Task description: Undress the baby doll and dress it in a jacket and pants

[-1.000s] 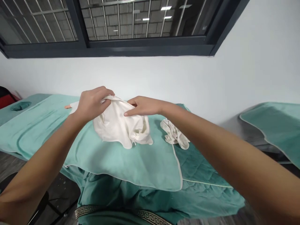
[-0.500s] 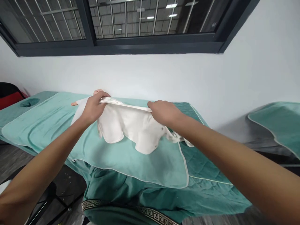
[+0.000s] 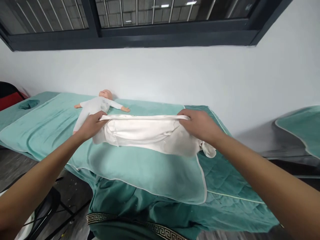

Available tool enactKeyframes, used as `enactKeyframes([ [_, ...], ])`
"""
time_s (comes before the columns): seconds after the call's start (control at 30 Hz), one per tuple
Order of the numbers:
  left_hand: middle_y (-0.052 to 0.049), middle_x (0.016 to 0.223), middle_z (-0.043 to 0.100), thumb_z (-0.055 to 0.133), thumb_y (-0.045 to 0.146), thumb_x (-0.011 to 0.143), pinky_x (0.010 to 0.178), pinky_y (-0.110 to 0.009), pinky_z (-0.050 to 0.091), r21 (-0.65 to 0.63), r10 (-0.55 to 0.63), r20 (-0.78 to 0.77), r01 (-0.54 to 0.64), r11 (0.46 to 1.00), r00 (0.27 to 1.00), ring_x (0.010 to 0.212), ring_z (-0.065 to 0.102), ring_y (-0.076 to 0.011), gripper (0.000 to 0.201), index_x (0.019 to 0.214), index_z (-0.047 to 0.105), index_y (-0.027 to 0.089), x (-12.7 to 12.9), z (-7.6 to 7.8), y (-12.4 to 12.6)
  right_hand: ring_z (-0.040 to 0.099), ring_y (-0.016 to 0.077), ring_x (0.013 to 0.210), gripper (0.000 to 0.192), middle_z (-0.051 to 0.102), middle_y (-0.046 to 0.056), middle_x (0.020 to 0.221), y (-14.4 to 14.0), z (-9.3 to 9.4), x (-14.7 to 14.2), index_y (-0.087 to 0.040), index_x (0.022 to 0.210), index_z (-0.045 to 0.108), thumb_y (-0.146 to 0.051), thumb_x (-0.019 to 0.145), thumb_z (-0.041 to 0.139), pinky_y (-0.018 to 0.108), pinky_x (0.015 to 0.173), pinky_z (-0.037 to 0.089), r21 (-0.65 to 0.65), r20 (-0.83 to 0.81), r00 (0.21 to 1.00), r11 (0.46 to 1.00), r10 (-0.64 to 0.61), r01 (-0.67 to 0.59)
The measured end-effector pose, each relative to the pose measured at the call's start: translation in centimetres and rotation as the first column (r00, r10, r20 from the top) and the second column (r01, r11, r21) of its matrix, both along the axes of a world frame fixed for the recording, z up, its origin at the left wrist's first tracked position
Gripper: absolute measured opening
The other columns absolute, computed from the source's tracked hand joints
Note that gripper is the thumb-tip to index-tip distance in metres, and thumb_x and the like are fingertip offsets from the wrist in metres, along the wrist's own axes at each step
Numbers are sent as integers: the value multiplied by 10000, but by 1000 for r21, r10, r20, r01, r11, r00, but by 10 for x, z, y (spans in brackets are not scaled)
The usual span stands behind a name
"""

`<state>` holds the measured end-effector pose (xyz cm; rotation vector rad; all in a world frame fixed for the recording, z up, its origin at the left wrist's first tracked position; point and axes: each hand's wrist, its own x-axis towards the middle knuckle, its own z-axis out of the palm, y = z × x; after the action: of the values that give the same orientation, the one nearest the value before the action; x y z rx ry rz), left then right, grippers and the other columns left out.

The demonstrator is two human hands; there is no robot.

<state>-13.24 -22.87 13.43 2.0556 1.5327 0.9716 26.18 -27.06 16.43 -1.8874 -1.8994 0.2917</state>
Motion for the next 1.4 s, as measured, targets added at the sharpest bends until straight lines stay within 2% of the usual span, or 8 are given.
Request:
enactKeyframes([
  [0.23,-25,770,646,643,442,847,737,-269,392,-110,40,-17,-42,993,999,787,579,-230,249,756,615,211,7,-7,55,651,241,901,246,737,32,989,51,-22,13,-248,915,716,-247,778,512,331,762,466,-81,-10,1000,997,-8,8],
  [0.43,-153,1091,647,662,307,822,1013,-442,383,55,349,28,-350,935,937,1137,561,-364,214,991,623,182,55,-76,102,588,334,1139,409,641,179,1251,111,-124,-13,-155,1201,628,-302,845,491,457,966,468,100,11,993,989,-114,112],
  [0.63,-141,1316,602,570,182,856,1191,-454,269,69,-72,107,65,996,992,1306,498,-304,249,1094,633,218,113,-147,88,477,316,1321,530,554,173,1397,112,-198,-18,-175,1355,525,-445,900,507,509,1104,376,264,-274,954,945,-120,195],
  [0.73,-135,1378,595,614,210,837,1232,-468,194,-23,-127,166,133,991,978,1369,462,-313,224,1056,660,228,121,-160,99,600,311,1165,547,643,148,1260,115,-202,25,-188,1312,575,-521,882,508,484,1001,460,26,-426,846,930,-321,366],
  [0.9,-157,1507,503,616,268,849,1259,-450,86,-37,-101,123,106,994,987,1481,340,-307,355,1195,642,194,132,-168,132,514,315,1295,465,613,180,1322,112,-208,71,-154,1222,614,-417,851,518,490,1094,377,123,-270,894,908,-358,400],
  [1.07,-198,1611,331,519,310,910,1255,-488,60,-3,-56,-17,56,998,998,1536,217,-327,538,1417,506,128,147,-170,140,573,306,1200,449,661,184,1253,109,-204,54,-151,1185,629,-462,885,507,465,1043,413,232,-199,947,927,-252,295],
  [1.27,-175,1652,239,499,364,935,1253,-505,92,15,-33,-71,34,999,997,1555,143,-334,596,1487,429,151,154,-158,138,623,225,787,378,715,78,874,125,-181,31,-216,884,659,-551,902,485,304,681,401,-122,33,991,984,-126,129],
  [1.4,-194,1662,191,447,396,965,1245,-513,163,-1,-11,-265,11,1000,964,1556,137,-336,627,1523,368,119,162,-147,143,534,184,674,420,628,26,707,137,-170,42,-223,685,555,-588,882,491,280,601,309,-133,22,996,987,-83,86],
])
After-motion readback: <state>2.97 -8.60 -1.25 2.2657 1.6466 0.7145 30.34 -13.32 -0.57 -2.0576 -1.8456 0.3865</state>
